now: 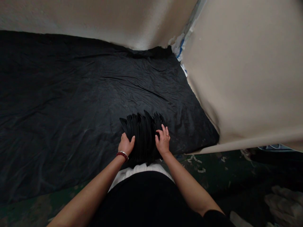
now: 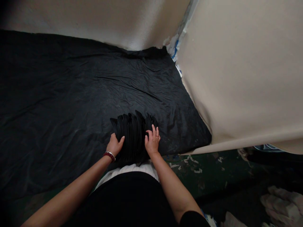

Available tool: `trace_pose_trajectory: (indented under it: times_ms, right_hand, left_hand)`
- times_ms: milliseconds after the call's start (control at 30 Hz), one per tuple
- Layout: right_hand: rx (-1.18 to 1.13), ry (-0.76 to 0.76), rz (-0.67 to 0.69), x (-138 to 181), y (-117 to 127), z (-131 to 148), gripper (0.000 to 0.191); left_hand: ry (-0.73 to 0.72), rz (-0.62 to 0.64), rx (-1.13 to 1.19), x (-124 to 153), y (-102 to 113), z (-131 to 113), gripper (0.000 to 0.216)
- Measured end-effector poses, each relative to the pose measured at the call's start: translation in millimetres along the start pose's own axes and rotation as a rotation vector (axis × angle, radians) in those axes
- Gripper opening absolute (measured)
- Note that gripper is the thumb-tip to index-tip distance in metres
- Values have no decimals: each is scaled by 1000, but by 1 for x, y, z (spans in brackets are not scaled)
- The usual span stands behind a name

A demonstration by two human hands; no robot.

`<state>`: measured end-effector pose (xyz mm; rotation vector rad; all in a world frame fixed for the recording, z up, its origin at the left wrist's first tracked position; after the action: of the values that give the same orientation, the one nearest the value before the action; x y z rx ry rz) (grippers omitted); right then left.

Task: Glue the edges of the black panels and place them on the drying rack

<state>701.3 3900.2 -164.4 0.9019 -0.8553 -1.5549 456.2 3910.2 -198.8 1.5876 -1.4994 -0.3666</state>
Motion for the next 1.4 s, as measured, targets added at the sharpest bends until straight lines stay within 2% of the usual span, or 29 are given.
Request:
trace_pose_trajectory:
  times_ms: [100, 233, 733, 900, 1067, 1200, 1400]
  right_hand:
    - [8, 8, 4, -1, -2, 4, 31]
    - [20, 2, 6, -1, -6, 8, 16]
    - [20, -4, 20, -1, -3, 7, 14]
    - [22, -1, 18, -1, -1, 7, 16]
    - [31, -2, 2, -1, -2, 10, 28]
    - [41, -3, -9, -2, -5, 14, 14]
    - [46, -3, -2, -2, -5, 14, 13]
  left_hand:
    - [3, 2, -4, 0, 0, -1, 45]
    - [8, 3, -9, 1, 2, -2, 43]
    - [-1, -9, -14, 1, 0, -2, 44]
    - [-6, -13, -10, 1, 1, -2, 43]
    - [-7, -17, -6, 1, 1, -1, 44]
    - [-4, -22, -4, 0, 0, 0, 44]
    - [-7, -21, -6, 0, -1, 1, 44]
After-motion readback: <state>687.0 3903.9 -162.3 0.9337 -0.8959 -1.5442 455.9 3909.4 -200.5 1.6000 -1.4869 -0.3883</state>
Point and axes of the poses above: each hand's wrist, its own x-axis away from the middle knuckle, its own y-axis out of the back of the hand, z = x × y, the point moved 8 cm from there along -x, towards the middle knuckle, and after that the axes turned 1 degree about y, right-handed, at the moved point
